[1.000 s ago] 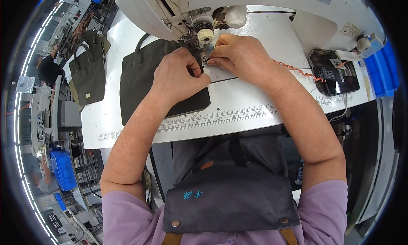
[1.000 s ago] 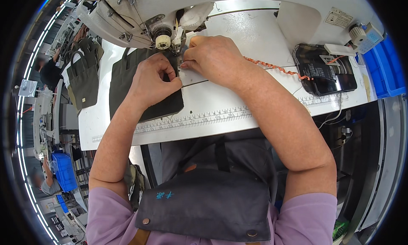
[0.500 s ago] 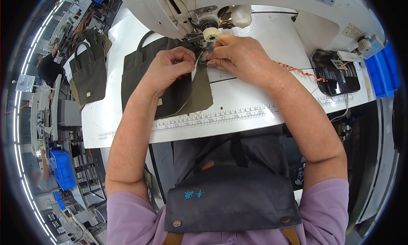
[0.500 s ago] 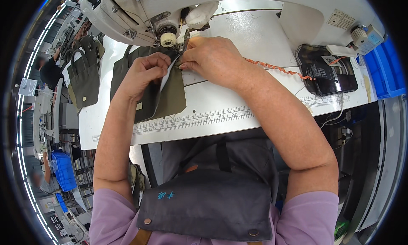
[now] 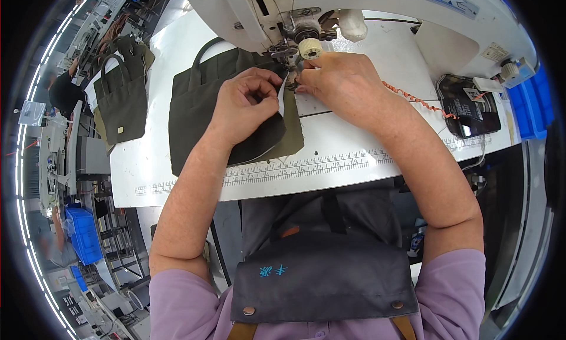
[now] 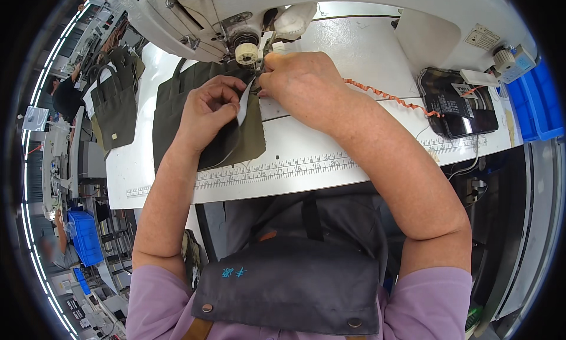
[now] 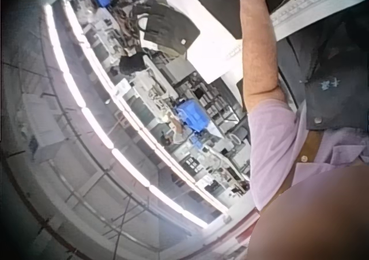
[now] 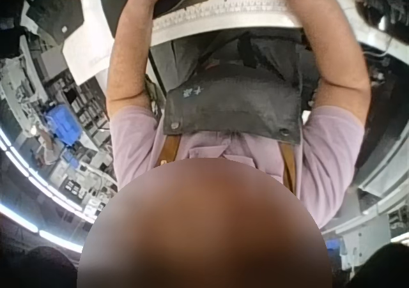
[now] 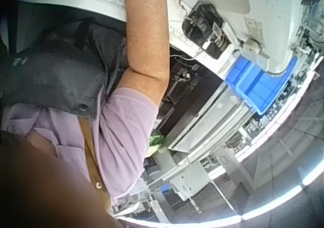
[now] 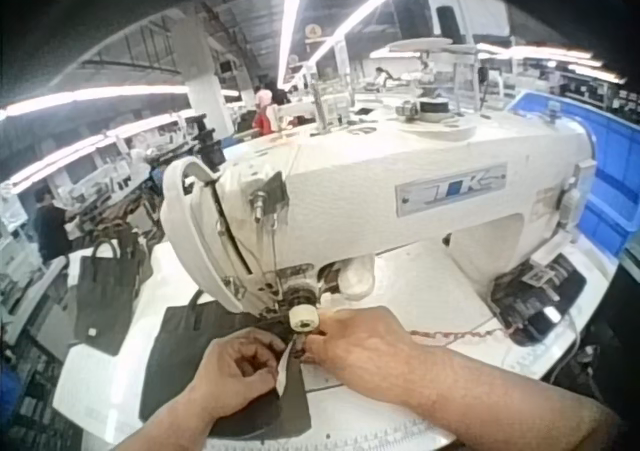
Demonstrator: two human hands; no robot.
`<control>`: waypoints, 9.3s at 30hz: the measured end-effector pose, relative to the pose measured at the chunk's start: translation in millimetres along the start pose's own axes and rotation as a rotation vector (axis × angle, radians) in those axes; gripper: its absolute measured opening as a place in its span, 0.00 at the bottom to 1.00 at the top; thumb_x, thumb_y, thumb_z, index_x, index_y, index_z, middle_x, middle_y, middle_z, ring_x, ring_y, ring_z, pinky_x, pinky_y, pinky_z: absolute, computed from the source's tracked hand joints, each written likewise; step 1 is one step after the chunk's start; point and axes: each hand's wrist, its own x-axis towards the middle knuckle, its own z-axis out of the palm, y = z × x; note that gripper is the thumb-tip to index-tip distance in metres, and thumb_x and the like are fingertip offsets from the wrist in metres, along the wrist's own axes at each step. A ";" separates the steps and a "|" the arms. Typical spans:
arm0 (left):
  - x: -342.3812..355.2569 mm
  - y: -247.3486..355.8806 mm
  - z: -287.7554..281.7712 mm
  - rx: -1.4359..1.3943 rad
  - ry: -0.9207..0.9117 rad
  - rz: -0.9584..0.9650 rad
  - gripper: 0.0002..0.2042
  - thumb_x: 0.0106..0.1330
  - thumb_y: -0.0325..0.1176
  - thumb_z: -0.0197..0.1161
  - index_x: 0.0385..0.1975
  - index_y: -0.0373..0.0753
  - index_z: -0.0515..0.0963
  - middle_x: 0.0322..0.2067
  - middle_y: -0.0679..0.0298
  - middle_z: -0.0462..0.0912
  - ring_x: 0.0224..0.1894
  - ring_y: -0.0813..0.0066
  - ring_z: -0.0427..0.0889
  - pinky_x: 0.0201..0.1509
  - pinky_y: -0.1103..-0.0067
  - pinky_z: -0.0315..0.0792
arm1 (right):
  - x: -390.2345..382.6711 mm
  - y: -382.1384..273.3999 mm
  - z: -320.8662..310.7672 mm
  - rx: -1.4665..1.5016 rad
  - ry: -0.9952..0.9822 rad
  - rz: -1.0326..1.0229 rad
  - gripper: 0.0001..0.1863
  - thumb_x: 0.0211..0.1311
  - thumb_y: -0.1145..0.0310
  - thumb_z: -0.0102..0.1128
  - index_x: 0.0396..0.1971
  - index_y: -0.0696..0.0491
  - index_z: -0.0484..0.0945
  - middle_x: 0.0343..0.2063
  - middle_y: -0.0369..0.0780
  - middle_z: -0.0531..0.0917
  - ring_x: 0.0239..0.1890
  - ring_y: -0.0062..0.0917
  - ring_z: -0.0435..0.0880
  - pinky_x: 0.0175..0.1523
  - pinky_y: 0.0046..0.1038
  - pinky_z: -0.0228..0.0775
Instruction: Sewing fabric components together to assemble a canvas bag using an industrial sewing machine.
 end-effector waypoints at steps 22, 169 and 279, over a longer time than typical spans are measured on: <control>-4.4 3.9 6.1 0.088 0.024 0.045 0.03 0.54 0.26 0.64 0.22 0.33 0.80 0.47 0.68 0.83 0.31 0.91 0.72 0.32 0.89 0.64 | 3.6 -7.7 1.2 -0.227 0.113 -0.133 0.04 0.50 0.66 0.66 0.26 0.47 0.85 0.29 0.32 0.82 0.32 0.28 0.84 0.32 0.31 0.77; -35.6 -6.1 -15.4 0.709 -0.207 0.649 0.20 0.59 0.21 0.59 0.51 0.42 0.85 0.55 0.61 0.85 0.55 0.62 0.85 0.66 0.66 0.75 | -12.0 -4.0 -5.0 0.385 -0.085 -0.114 0.12 0.45 0.74 0.74 0.34 0.49 0.88 0.33 0.32 0.84 0.31 0.29 0.86 0.34 0.31 0.78; -74.9 13.7 28.2 1.042 -0.127 0.341 0.41 0.70 0.67 0.51 0.77 0.46 0.58 0.76 0.53 0.58 0.79 0.53 0.52 0.80 0.46 0.40 | -48.0 -18.7 -19.2 -0.076 0.314 0.020 0.14 0.59 0.61 0.70 0.43 0.49 0.87 0.40 0.38 0.84 0.46 0.35 0.82 0.54 0.40 0.70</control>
